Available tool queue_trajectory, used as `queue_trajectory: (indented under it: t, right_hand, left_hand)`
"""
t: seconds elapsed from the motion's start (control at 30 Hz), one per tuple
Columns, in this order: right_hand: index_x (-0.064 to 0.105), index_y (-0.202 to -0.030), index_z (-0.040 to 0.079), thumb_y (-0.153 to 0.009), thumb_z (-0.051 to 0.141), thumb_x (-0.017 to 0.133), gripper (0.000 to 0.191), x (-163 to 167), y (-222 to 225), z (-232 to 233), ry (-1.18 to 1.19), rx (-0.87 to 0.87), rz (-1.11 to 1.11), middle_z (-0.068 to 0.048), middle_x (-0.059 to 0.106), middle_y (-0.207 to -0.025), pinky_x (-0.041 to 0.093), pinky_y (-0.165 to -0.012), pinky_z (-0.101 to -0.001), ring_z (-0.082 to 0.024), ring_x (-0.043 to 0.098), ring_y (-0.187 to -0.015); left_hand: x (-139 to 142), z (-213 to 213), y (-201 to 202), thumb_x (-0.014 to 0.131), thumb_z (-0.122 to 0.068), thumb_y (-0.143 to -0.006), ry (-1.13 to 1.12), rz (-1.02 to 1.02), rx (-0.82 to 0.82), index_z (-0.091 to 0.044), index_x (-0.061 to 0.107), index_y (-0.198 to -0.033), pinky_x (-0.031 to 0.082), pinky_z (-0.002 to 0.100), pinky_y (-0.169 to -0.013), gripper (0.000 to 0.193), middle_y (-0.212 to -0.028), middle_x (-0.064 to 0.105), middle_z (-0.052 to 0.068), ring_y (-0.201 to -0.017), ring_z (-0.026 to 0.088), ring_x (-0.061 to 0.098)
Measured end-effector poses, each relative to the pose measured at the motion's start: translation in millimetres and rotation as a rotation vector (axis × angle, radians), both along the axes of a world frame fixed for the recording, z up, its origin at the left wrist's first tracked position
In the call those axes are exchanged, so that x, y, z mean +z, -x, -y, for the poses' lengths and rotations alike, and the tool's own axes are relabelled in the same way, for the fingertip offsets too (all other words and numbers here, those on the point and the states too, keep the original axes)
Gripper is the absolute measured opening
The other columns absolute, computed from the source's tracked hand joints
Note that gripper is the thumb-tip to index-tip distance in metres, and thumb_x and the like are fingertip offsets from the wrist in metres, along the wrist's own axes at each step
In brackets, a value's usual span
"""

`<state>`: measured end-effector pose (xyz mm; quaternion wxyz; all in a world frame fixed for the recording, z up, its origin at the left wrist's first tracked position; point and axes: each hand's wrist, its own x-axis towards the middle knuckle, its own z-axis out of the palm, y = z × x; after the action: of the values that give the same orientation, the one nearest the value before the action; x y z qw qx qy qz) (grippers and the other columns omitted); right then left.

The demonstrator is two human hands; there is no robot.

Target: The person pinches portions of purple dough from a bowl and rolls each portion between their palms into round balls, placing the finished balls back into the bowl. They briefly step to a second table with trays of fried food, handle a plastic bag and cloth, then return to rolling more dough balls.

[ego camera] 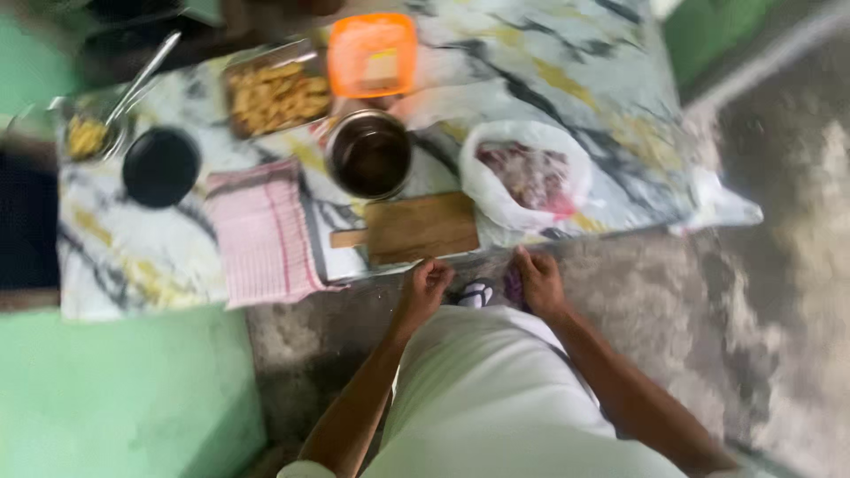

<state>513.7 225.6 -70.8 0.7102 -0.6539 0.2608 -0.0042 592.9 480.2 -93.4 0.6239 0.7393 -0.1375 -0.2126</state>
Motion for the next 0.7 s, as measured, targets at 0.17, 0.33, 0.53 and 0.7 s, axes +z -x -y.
queue_trajectory:
  t: [0.17, 0.33, 0.53, 0.7]
  right_hand:
    - [0.056, -0.067, 0.007, -0.109, 0.041, 0.048, 0.054, 1, -34, -14, -0.384, 0.071, -0.059, -0.003, 0.05, -0.055, 0.04, -0.043, -0.0311, -0.014, 0.046, -0.044]
    - [0.066, -0.094, 0.005, -0.108, 0.036, 0.051, 0.037, -12, -31, -2, -0.398, 0.098, -0.115, -0.003, 0.06, -0.08, 0.047, -0.061, -0.0296, -0.012, 0.056, -0.069]
    - [0.067, -0.108, 0.005, -0.1, 0.031, 0.056, 0.029, -15, -7, -5, -0.529, 0.106, -0.317, -0.006, 0.068, -0.096, 0.054, -0.075, -0.036, -0.017, 0.065, -0.085]
    - [0.068, -0.114, 0.001, -0.1, 0.036, 0.056, 0.04, -14, 2, -7, -0.465, 0.189, -0.352, -0.009, 0.072, -0.102, 0.056, -0.081, -0.0356, -0.02, 0.068, -0.089]
  left_hand:
    - [-11, -41, -8, 0.076, -0.012, -0.088, -0.295, 0.212, 0.178, -0.002, 0.068, -0.106, 0.056, 0.04, -0.082, 0.022, -0.101, 0.07, 0.014, -0.092, 0.027, 0.068]
    - [13, -67, -54, 0.083, -0.009, -0.067, -0.975, 0.479, -0.006, -0.002, 0.042, -0.147, 0.034, 0.055, -0.117, 0.09, -0.159, 0.034, 0.019, -0.148, 0.04, 0.032]
    - [15, -81, -97, 0.083, -0.019, -0.08, -1.386, 0.164, -0.192, -0.012, -0.003, -0.162, 0.022, 0.061, -0.123, 0.119, -0.172, 0.005, 0.008, -0.156, 0.038, 0.013]
    - [-1, -78, -92, 0.079, -0.016, -0.082, -1.421, 0.202, -0.211, -0.005, -0.001, -0.164, 0.019, 0.06, -0.124, 0.115, -0.17, 0.005, 0.021, -0.154, 0.043, 0.015]
